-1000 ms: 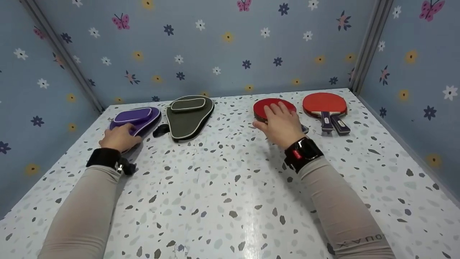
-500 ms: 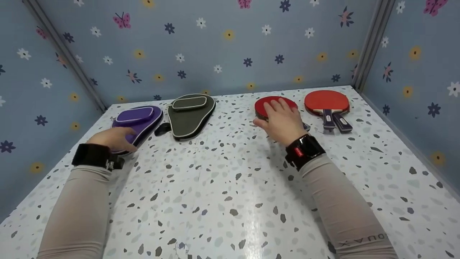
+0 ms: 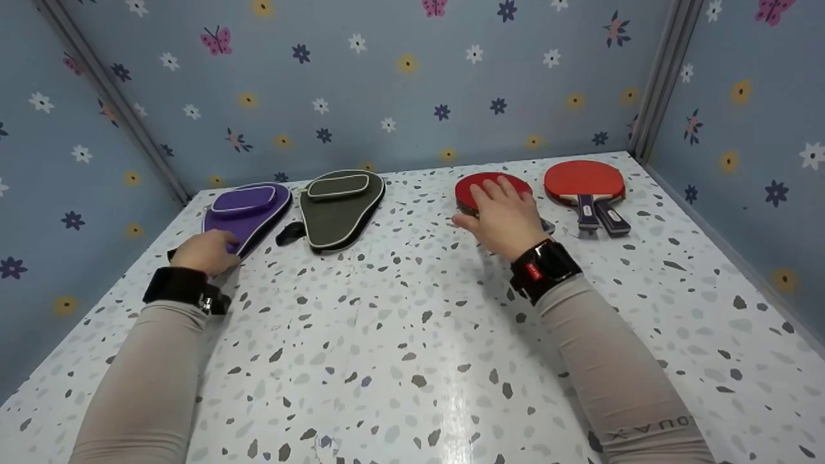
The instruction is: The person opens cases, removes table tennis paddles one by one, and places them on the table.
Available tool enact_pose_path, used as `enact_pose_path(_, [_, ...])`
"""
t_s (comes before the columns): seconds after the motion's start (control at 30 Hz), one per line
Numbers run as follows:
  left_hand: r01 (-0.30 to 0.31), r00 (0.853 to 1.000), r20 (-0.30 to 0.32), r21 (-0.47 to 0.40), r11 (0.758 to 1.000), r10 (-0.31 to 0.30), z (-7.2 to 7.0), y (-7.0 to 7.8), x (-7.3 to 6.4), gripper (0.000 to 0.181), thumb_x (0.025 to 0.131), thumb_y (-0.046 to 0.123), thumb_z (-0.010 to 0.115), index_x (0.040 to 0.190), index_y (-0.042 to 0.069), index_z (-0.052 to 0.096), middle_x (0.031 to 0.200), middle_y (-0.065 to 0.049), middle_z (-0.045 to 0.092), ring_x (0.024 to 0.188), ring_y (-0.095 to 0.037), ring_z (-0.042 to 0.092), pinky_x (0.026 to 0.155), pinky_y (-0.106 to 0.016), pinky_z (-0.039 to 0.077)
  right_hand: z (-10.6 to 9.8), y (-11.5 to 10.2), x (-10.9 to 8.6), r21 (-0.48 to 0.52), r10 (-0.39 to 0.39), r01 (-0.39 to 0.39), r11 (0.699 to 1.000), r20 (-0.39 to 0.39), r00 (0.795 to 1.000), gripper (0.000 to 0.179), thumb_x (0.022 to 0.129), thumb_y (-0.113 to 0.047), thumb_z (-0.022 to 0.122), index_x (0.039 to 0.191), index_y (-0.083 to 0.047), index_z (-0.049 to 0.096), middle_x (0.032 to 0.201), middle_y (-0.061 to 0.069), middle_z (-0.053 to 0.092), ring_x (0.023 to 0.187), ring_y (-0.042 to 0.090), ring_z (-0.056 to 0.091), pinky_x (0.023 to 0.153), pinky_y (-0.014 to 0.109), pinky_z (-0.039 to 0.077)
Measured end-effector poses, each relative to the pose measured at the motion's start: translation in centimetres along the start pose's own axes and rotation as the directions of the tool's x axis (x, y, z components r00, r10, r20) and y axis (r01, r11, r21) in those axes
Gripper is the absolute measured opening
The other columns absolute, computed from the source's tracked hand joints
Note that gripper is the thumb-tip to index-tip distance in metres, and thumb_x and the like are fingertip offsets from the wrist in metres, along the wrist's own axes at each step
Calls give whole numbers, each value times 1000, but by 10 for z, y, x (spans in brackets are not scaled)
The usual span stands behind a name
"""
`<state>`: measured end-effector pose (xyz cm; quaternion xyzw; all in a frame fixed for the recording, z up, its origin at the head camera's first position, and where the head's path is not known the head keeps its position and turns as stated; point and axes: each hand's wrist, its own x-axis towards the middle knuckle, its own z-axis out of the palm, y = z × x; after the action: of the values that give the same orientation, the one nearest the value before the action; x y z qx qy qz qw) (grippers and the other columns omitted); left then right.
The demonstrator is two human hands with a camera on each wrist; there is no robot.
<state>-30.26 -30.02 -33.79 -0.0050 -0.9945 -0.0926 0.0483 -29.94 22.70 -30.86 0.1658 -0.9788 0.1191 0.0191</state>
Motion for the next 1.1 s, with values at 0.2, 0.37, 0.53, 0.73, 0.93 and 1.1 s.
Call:
enact_pose_path(0.2, [13,999,-39,-44,999,-15,12,-3,6,45,96,-2,55,139,-9,69,134,-36,68,123,-60,64,108,-67,49,0,2,-3,-6,2,-2,1000,5,1000,85,115,-56,50,174,0,24,177,33,21,165,53,8,128,75,8])
enact_pose_path(0.37, [13,998,-56,-60,998,-16,16,-2,11,45,98,-3,54,140,-9,69,136,-35,68,126,-60,63,110,-67,48,1,3,-5,-7,5,-5,1000,3,1000,85,114,-56,51,174,0,24,177,33,21,165,53,8,127,76,8])
enact_pose_path(0.53, [9,999,-52,-84,996,-14,17,0,9,45,98,-3,54,140,-9,68,136,-34,69,126,-60,63,111,-67,48,4,4,-6,-11,-3,3,1000,-10,1000,84,114,-54,53,173,1,27,175,33,24,164,53,10,127,76,10])
enact_pose_path(0.73, [37,998,-53,-42,998,-39,13,10,6,42,105,17,61,138,-9,67,132,-38,68,124,-63,61,106,-71,48,12,6,-5,-15,-9,9,1000,-22,1000,84,114,-54,53,172,2,29,175,33,25,164,54,12,127,75,12])
enact_pose_path(0.93, [67,994,-81,-7,998,-68,12,48,4,66,115,46,53,163,0,49,161,-37,46,147,-62,40,117,-79,32,16,4,-1,1,10,-10,1000,-17,1000,86,115,-59,47,173,1,26,178,29,20,166,51,8,129,72,8])
enact_pose_path(1.1, [0,997,-75,-31,1000,-2,19,84,6,72,116,53,47,171,7,38,174,-29,31,160,-54,25,123,-79,20,18,2,0,7,30,-29,1000,-17,999,87,115,-60,45,175,-1,22,180,27,16,167,50,6,130,71,6])
